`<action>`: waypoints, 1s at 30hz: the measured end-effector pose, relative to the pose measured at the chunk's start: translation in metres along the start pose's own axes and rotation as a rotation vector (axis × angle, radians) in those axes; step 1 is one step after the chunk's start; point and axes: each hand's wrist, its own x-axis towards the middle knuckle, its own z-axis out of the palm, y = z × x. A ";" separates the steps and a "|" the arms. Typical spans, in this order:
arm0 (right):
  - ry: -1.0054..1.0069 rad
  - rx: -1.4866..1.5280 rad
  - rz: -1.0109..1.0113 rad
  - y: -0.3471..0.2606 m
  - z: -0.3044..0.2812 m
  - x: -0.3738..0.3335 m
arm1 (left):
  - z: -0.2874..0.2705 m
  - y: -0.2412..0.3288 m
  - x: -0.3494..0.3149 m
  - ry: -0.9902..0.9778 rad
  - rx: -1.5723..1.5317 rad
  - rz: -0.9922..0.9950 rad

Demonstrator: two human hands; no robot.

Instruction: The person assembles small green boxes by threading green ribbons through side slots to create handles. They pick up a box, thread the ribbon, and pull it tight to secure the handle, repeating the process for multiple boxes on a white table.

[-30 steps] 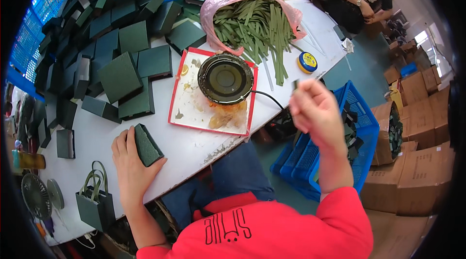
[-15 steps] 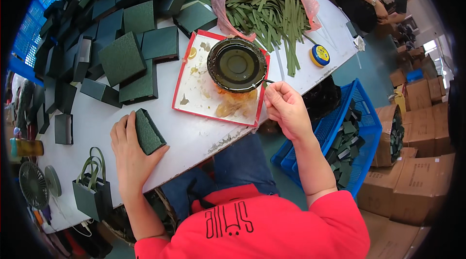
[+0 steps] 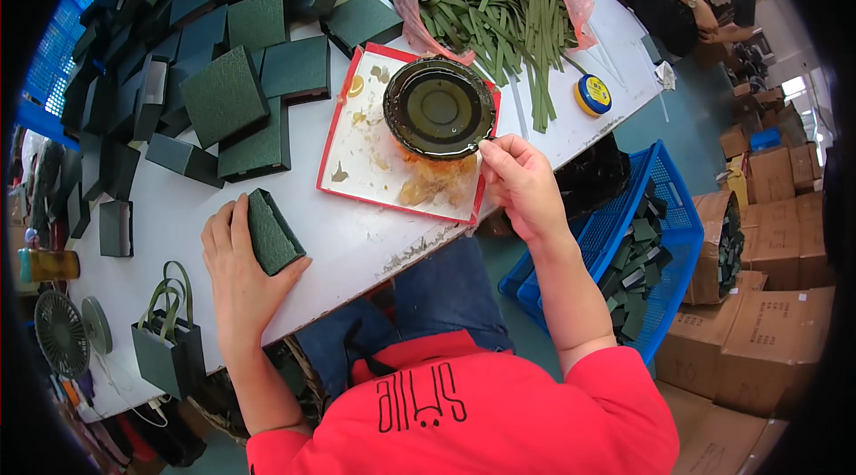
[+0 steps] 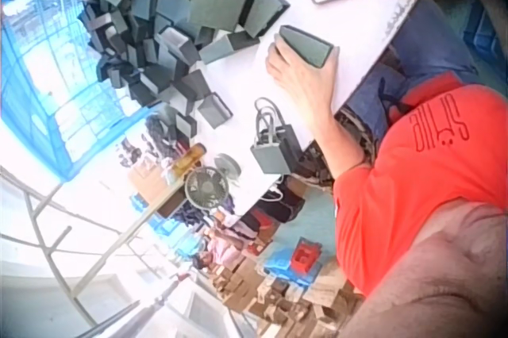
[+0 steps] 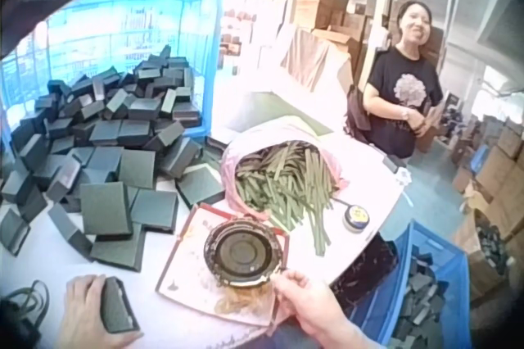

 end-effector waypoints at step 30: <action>-0.560 -0.148 0.307 0.015 0.070 -0.067 | -0.007 0.039 0.020 -0.044 -0.651 0.554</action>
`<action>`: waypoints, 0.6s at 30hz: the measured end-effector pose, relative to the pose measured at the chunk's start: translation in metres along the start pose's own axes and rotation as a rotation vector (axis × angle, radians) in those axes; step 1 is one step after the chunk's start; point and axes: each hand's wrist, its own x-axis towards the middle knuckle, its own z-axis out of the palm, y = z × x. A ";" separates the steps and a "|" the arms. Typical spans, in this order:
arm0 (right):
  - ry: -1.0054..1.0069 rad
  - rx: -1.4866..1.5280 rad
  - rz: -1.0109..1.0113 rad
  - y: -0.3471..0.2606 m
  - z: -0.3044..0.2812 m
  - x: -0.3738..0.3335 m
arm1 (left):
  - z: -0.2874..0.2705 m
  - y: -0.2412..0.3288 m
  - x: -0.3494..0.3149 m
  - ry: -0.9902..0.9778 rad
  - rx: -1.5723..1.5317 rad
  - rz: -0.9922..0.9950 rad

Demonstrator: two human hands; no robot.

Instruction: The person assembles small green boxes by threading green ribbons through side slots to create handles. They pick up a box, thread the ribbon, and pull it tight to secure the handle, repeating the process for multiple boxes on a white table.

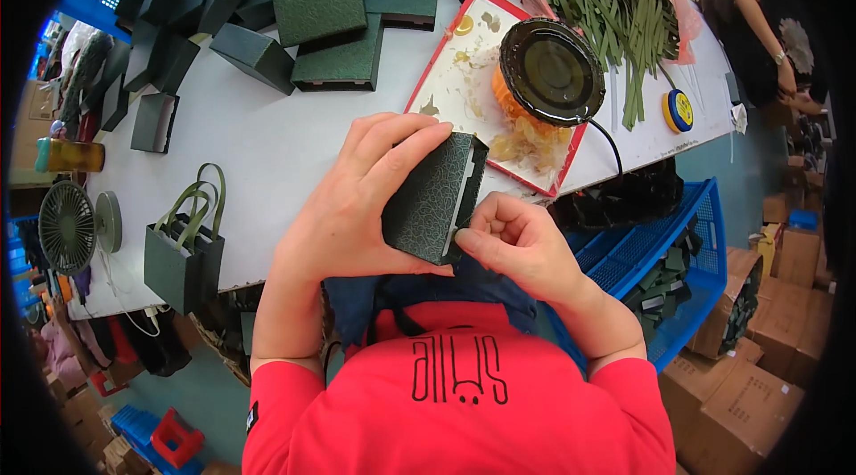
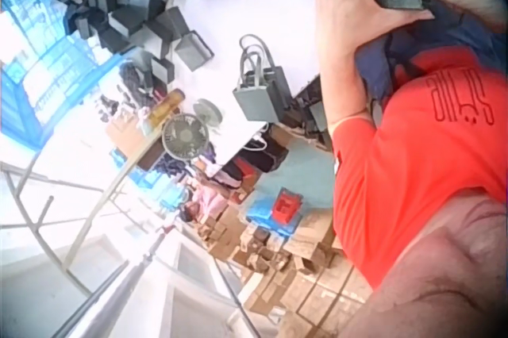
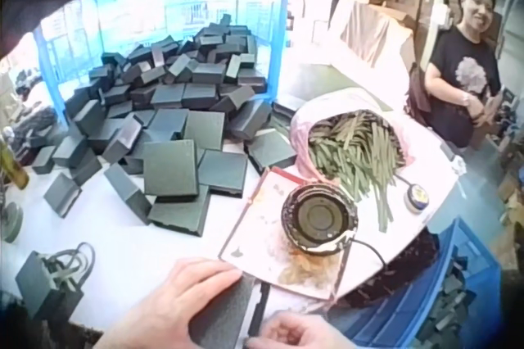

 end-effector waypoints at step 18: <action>-0.038 -0.408 0.143 -0.004 -0.002 0.005 | 0.003 0.014 0.001 -0.094 0.173 0.045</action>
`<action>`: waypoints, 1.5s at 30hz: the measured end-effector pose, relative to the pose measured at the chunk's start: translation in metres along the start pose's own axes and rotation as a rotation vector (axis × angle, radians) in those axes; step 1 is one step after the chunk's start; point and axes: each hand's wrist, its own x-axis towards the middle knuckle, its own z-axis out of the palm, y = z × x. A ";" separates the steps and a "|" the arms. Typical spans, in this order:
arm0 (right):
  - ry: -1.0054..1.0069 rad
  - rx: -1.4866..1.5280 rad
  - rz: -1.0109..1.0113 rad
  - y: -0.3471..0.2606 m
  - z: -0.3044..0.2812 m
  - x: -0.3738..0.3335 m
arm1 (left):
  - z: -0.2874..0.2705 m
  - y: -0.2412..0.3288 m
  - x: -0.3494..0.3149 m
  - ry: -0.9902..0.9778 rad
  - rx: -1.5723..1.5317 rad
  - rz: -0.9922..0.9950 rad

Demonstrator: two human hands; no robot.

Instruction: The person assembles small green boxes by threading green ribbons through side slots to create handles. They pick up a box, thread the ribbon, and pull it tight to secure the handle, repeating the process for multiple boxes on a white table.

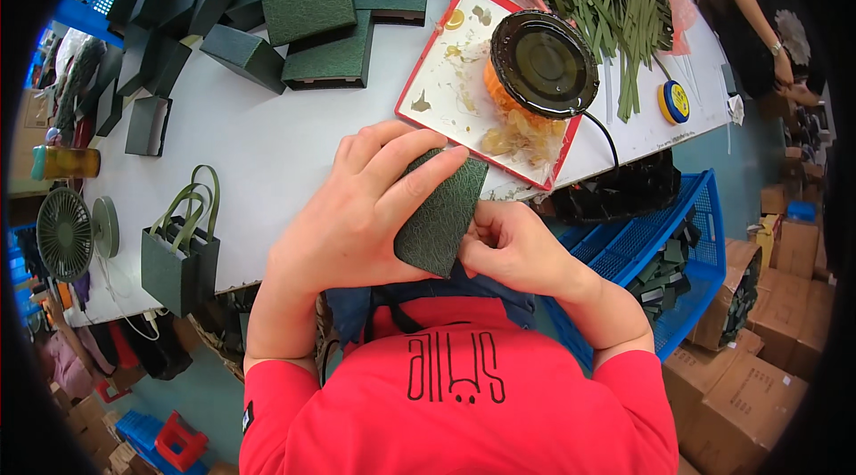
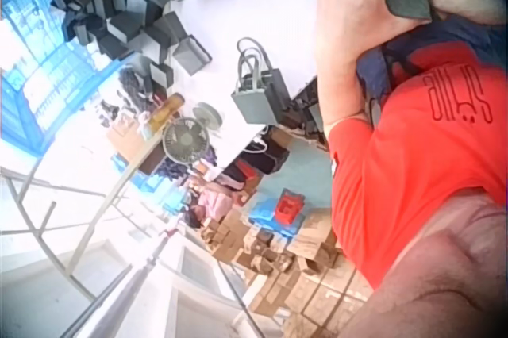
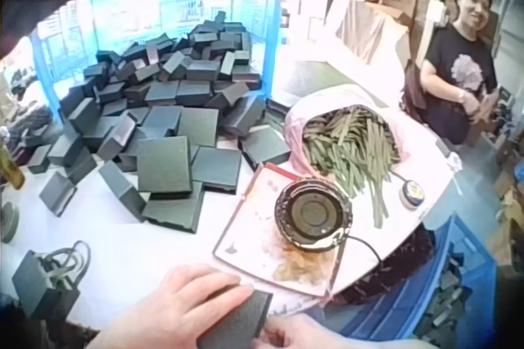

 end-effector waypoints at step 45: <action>0.582 0.131 -0.676 0.019 0.012 -0.001 | -0.013 0.003 -0.004 0.089 -0.027 -0.062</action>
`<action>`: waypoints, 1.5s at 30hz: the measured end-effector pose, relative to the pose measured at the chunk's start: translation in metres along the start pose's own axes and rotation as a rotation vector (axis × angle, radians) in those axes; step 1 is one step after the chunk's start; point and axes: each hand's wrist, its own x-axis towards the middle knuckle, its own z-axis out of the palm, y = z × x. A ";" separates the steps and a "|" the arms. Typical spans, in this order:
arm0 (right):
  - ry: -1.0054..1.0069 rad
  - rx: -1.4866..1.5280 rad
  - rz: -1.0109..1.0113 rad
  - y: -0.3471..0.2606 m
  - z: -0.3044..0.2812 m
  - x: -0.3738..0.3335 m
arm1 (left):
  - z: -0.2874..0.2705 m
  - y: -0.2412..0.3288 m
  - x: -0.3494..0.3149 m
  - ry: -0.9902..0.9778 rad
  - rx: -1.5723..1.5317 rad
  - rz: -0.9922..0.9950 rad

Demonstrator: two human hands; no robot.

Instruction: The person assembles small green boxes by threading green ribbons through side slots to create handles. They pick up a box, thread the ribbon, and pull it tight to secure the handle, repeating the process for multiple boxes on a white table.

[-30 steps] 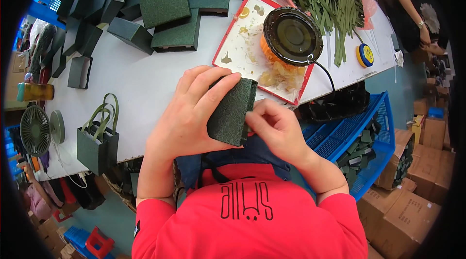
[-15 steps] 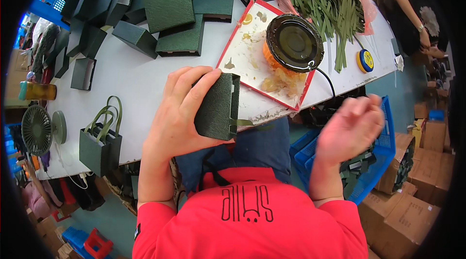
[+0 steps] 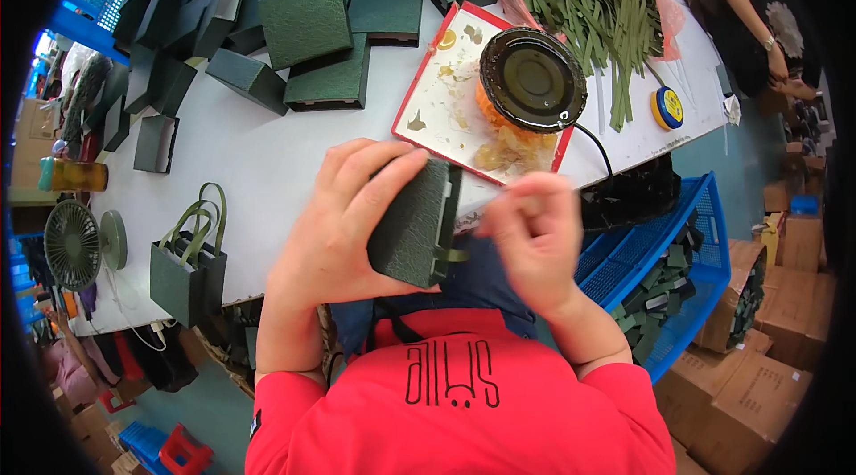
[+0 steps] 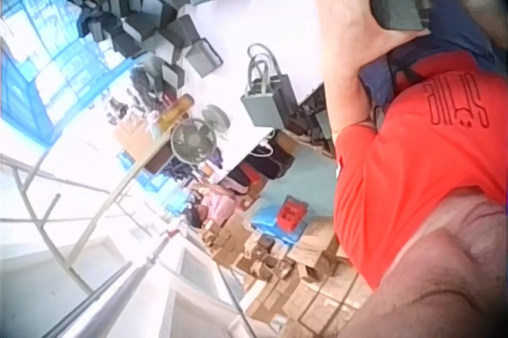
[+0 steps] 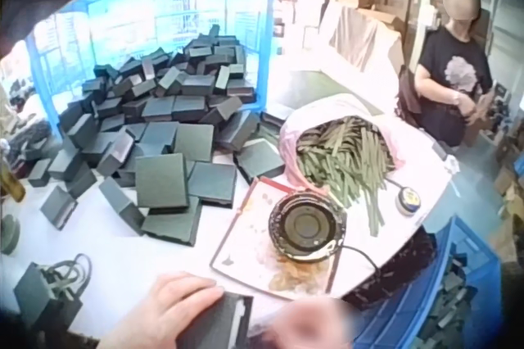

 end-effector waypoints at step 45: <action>0.239 0.285 0.315 0.014 -0.059 0.039 | 0.012 0.007 -0.018 -0.092 -0.011 -0.105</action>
